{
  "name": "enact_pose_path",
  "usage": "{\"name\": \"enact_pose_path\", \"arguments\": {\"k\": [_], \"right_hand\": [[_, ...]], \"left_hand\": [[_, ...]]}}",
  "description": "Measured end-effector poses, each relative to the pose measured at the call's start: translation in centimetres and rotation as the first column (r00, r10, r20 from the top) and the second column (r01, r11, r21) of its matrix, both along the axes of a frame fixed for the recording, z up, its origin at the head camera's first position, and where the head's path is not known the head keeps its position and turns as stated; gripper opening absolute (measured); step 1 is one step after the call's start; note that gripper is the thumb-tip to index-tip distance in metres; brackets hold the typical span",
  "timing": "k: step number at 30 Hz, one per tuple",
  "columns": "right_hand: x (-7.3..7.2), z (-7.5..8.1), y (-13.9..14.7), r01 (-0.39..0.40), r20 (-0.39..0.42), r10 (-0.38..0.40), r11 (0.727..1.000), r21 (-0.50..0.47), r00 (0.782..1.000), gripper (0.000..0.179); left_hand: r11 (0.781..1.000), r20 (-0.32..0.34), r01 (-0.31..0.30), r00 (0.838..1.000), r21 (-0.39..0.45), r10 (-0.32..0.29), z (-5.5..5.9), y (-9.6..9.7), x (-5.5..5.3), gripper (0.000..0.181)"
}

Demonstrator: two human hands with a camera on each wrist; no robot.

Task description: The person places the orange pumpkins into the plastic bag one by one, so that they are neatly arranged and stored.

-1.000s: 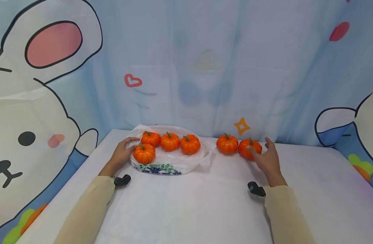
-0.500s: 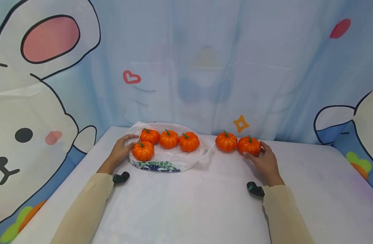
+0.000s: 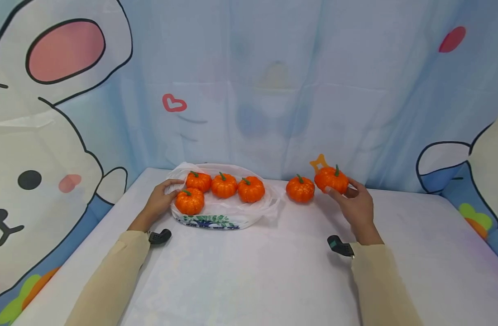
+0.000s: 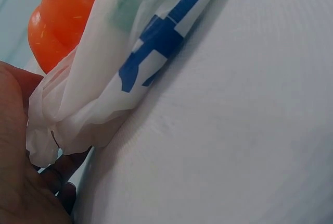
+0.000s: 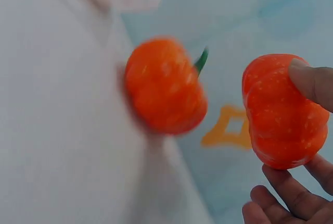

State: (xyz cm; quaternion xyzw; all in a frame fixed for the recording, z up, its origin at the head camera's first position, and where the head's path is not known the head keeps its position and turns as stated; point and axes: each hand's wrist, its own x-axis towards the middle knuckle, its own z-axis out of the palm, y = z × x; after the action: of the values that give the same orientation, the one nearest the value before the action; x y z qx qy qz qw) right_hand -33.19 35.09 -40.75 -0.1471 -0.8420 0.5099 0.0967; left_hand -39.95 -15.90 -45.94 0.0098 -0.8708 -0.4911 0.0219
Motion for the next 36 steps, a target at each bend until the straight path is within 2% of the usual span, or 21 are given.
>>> {"name": "enact_pose_path", "arguments": {"k": [5, 7, 9, 14, 19, 23, 26, 36], "right_hand": [[1.0, 2.9, -4.7, -0.041, -0.133, 0.041, 0.999, 0.006, 0.990, 0.091], [1.5, 3.6, -7.2, -0.100, -0.179, 0.105, 0.994, 0.039, 0.978, 0.090], [1.8, 3.9, -9.7, -0.189, -0.214, 0.196, 0.981, 0.052, 0.957, 0.089], [1.6, 3.1, -15.9, -0.400, -0.228, 0.403, 0.915, 0.058, 0.886, 0.083], [0.7, 1.2, -20.9, -0.505, -0.149, 0.514, 0.858, 0.095, 0.845, 0.081], [0.4, -0.5, -23.0, -0.528, -0.059, 0.537, 0.840, 0.124, 0.841, 0.080], [0.4, -1.5, -23.6, -0.519, -0.010, 0.526, 0.842, 0.150, 0.850, 0.079], [0.2, -2.1, -23.9, -0.478, 0.026, 0.482, 0.859, 0.186, 0.876, 0.080]], "left_hand": [[1.000, 0.010, -0.007, 1.000, -0.003, 0.007, -0.3, -0.2, 0.0, 0.035], [1.000, 0.009, -0.009, 1.000, -0.005, 0.009, -0.3, -0.3, 0.1, 0.035], [1.000, 0.004, -0.007, 1.000, -0.006, 0.007, -0.1, -0.4, 0.2, 0.035], [1.000, -0.016, 0.004, 1.000, -0.007, -0.004, 0.3, -0.4, 0.3, 0.035], [1.000, -0.017, -0.002, 1.000, -0.002, 0.002, 0.1, -0.3, 0.1, 0.035], [1.000, 0.005, -0.006, 1.000, 0.008, 0.006, -0.3, 0.0, -0.1, 0.034], [1.000, 0.014, 0.000, 1.000, 0.011, -0.001, -0.6, 0.3, -0.2, 0.033], [1.000, 0.014, 0.000, 1.000, 0.007, 0.000, -0.1, 0.8, -0.2, 0.034]]}}
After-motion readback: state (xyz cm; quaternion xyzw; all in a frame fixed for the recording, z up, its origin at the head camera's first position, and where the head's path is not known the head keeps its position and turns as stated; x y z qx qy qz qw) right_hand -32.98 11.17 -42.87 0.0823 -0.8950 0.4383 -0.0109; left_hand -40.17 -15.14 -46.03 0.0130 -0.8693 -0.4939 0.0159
